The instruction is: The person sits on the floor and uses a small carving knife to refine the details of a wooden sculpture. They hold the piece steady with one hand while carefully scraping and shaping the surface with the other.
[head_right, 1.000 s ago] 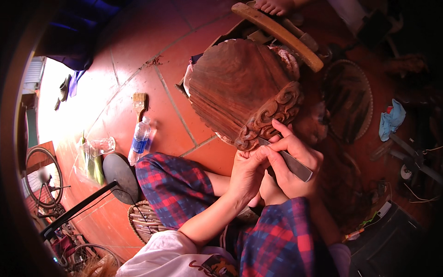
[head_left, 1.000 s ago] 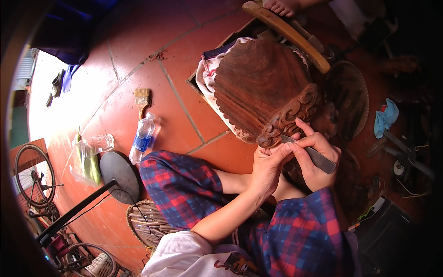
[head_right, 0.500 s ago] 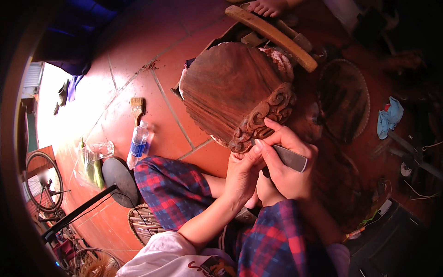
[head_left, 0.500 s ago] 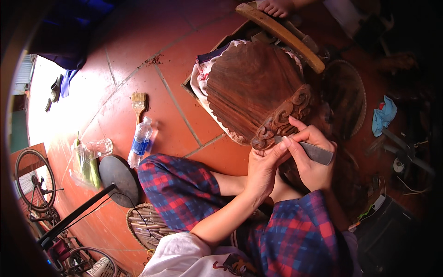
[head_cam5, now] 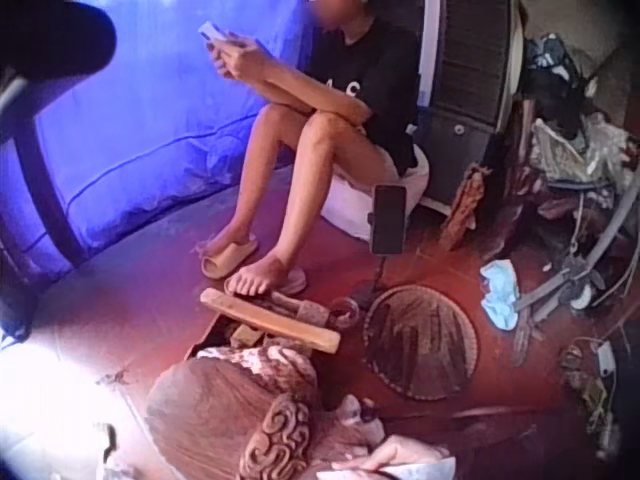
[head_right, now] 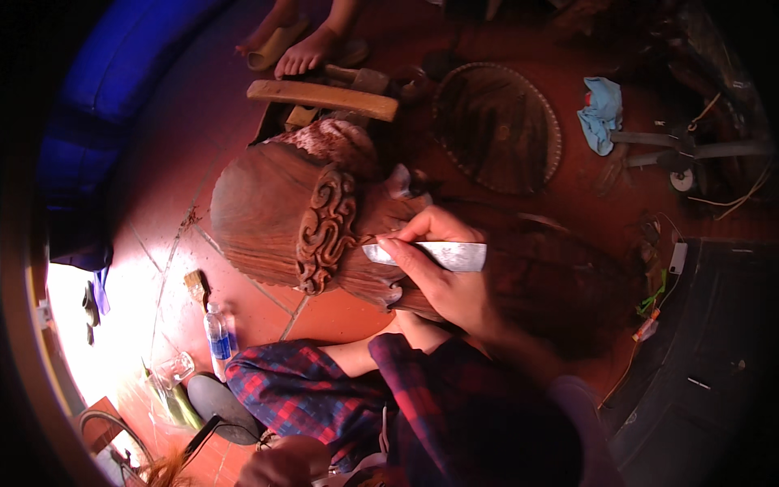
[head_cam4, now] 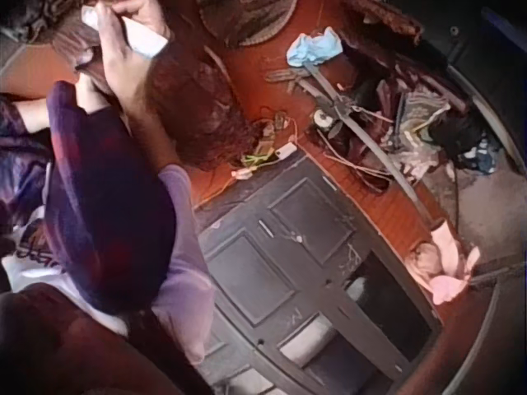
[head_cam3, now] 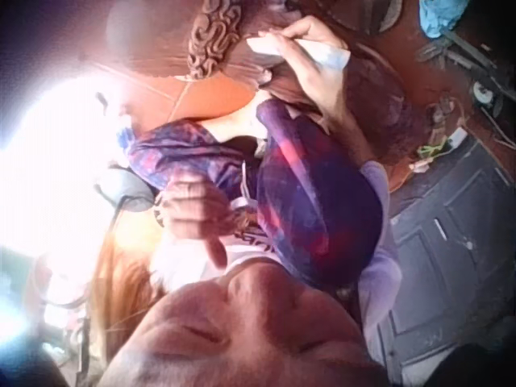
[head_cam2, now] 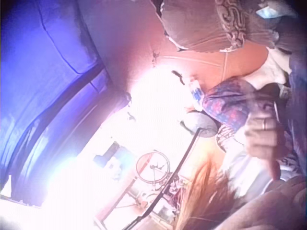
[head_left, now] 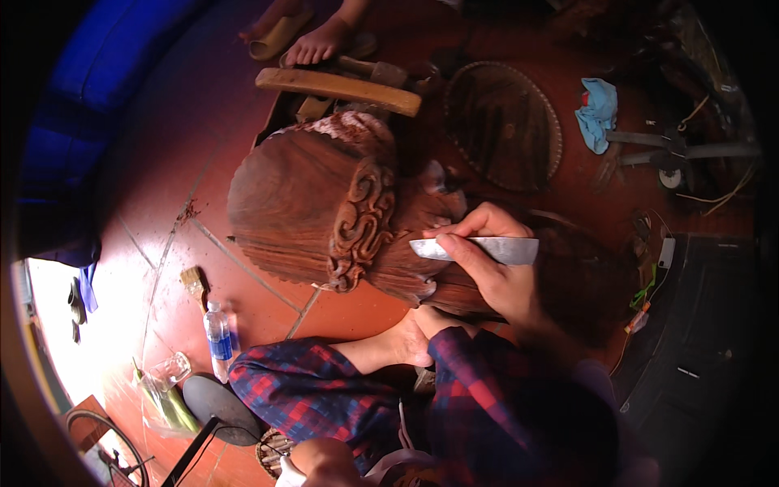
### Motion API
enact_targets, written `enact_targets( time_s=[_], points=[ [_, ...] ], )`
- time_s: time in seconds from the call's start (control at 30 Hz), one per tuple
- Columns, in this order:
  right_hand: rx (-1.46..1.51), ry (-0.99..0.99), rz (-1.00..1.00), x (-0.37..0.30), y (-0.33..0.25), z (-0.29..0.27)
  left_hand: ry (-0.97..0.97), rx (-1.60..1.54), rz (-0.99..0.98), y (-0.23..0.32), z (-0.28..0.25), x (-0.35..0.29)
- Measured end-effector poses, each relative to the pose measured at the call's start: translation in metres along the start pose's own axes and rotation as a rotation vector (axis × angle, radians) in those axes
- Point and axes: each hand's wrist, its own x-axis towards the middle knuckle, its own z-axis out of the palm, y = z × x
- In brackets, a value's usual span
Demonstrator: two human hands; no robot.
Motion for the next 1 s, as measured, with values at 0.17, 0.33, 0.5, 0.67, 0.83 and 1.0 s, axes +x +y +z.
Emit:
enact_targets(
  time_s=[0.17, 0.33, 0.5, 0.67, 0.83, 1.0],
  points=[
    [-0.044, 0.047, -0.105, -0.004, 0.004, -0.008, -0.417, 0.18, 0.193, -0.033, 0.057, 0.07],
    [0.06, 0.034, -0.091, -0.004, 0.017, -0.01, -0.521, 0.211, 0.215, -0.033, 0.069, 0.08],
    [0.022, 0.019, -0.083, -0.006, 0.013, -0.016, -0.554, 0.215, 0.228, -0.031, 0.076, 0.084],
    [0.024, 0.057, -0.142, -0.008, 0.022, -0.019, -0.561, 0.202, 0.238, -0.029, 0.08, 0.085],
    [0.043, 0.061, -0.11, -0.012, 0.016, -0.026, -0.56, 0.204, 0.25, -0.029, 0.085, 0.088],
    [0.146, -0.066, -0.038, -0.01, 0.009, -0.032, -0.532, 0.207, 0.245, -0.029, 0.081, 0.089]
  ],
)
